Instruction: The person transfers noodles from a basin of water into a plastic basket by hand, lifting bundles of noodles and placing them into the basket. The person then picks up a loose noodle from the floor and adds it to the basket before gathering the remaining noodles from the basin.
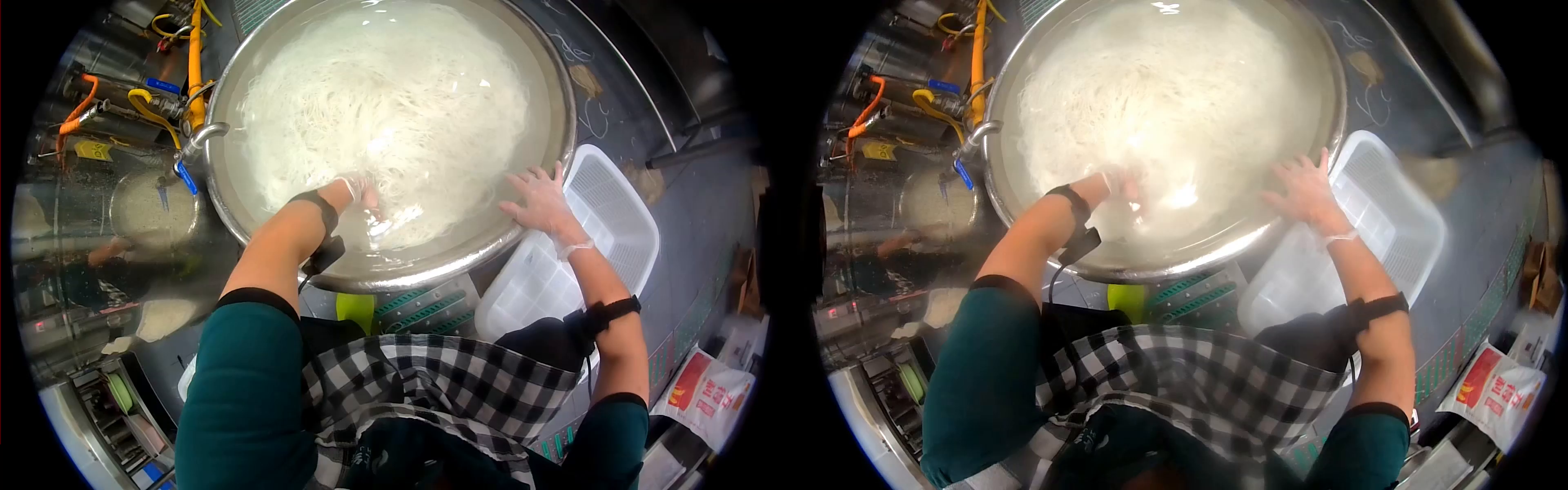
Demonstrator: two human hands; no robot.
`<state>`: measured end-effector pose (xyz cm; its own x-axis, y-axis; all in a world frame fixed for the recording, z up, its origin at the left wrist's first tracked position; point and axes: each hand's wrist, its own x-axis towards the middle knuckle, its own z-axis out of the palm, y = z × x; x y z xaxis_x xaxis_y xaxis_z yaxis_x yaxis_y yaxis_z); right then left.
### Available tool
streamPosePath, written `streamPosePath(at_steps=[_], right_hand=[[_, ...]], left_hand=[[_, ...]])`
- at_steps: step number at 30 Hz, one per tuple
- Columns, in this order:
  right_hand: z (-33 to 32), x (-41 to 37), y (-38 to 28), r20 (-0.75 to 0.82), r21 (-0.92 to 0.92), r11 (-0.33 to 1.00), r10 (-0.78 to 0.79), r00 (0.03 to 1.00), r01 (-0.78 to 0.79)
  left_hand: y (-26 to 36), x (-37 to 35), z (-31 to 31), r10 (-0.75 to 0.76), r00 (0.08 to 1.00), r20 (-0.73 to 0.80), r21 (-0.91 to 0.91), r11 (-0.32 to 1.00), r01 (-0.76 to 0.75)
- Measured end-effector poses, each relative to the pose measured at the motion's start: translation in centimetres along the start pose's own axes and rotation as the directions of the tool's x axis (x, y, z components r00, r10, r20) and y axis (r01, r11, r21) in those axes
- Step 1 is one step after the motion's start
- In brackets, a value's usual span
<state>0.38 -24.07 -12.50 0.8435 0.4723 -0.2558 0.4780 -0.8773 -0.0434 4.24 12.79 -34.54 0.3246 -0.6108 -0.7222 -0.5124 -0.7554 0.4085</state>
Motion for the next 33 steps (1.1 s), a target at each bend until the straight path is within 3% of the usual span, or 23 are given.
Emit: streamPosePath(at_steps=[5,6,8,9,11,13,15,17,18,20,21,22,24,25,26,27,28,29,31,33], right_hand=[[-0.2,0.4,0.9,0.044,0.047,0.999,-0.022,0.999,0.02],[-0.1,0.4,1.2,0.027,0.132,0.99,-0.044,0.999,0.04],[-0.6,0.6,1.7,0.0,0.217,0.974,-0.06,0.998,0.059],[-1.1,0.6,1.7,0.039,0.299,0.953,-0.061,0.997,0.047],[-1.6,0.1,0.9,0.084,0.384,0.923,-0.061,0.995,0.024],[-2.6,0.3,-1.0,0.055,0.742,0.67,-0.114,0.992,0.035],[-5.6,1.5,-5.5,-0.226,0.747,0.567,-0.274,0.935,0.347],[-8.3,4.4,-8.8,-0.357,0.828,0.353,-0.269,0.895,0.436],[-9.9,5.5,-9.6,-0.356,0.826,0.356,-0.273,0.894,0.438],[-13.2,6.9,-10.7,-0.242,0.896,0.389,0.025,0.97,0.214],[-15.5,6.4,-11.0,-0.302,0.846,0.49,0.119,0.946,0.209],[-17.5,5.9,-11.3,-0.365,0.79,0.585,0.204,0.908,0.186],[-19.6,6.4,-9.3,-0.508,0.767,0.489,0.066,0.859,0.416],[-20.9,5.9,-8.9,-0.505,0.776,0.475,0.075,0.86,0.414],[-22.4,5.3,-8.5,-0.515,0.77,0.471,0.058,0.855,0.431],[-23.9,4.5,-8.5,-0.525,0.76,0.474,0.041,0.85,0.446],[-25.2,3.8,-8.4,-0.534,0.748,0.479,0.026,0.845,0.459],[-26.5,3.1,-8.4,-0.548,0.735,0.481,0.009,0.836,0.477],[-29.1,1.9,-8.2,-0.575,0.713,0.485,-0.009,0.818,0.506],[-31.7,0.5,-7.7,-0.603,0.693,0.491,-0.007,0.798,0.528]], left_hand=[[-1.7,6.3,5.8,0.09,0.974,0.208,0.091,0.99,-0.111],[0.1,4.4,5.3,0.086,0.975,0.204,0.096,0.99,-0.108],[6.8,-3.6,0.6,-0.051,0.998,0.035,-0.087,0.995,0.054],[9.7,-6.4,-2.4,-0.051,0.998,0.034,-0.08,0.995,0.053],[15.6,-11.3,-7.8,-0.113,0.984,-0.139,-0.368,0.928,0.055],[18.5,-15.2,-13.3,-0.266,0.952,-0.155,-0.529,0.835,0.147],[20.2,-19.9,-17.8,-0.108,0.889,-0.444,-0.629,0.745,-0.223],[20.9,-21.9,-22.0,0.042,0.793,-0.607,-0.492,0.764,-0.417],[21.7,-23.1,-23.4,0.041,0.79,-0.612,-0.491,0.764,-0.42],[23.5,-25.6,-26.1,-0.033,0.69,-0.723,-0.359,0.871,-0.335],[24.0,-26.6,-27.1,-0.058,0.629,-0.775,-0.295,0.914,-0.279],[23.8,-27.8,-27.7,-0.057,0.625,-0.778,-0.294,0.913,-0.283],[22.7,-30.2,-27.9,0.218,0.6,-0.77,-0.249,0.763,-0.597],[23.9,-31.1,-27.8,0.351,0.546,-0.761,-0.224,0.647,-0.729],[25.3,-31.1,-25.8,0.226,0.364,-0.904,-0.239,0.437,-0.867],[23.4,-31.1,-25.4,0.235,0.354,-0.905,-0.229,0.431,-0.873],[19.4,-30.6,-24.4,-0.002,0.496,-0.869,-0.385,0.631,-0.673],[16.7,-29.6,-23.5,-0.262,0.553,-0.791,-0.531,0.743,-0.407],[15.2,-27.0,-22.1,-0.375,0.717,-0.588,-0.504,0.863,0.037],[15.2,-23.4,-21.2,-0.347,0.754,-0.558,-0.4,0.908,0.123]])
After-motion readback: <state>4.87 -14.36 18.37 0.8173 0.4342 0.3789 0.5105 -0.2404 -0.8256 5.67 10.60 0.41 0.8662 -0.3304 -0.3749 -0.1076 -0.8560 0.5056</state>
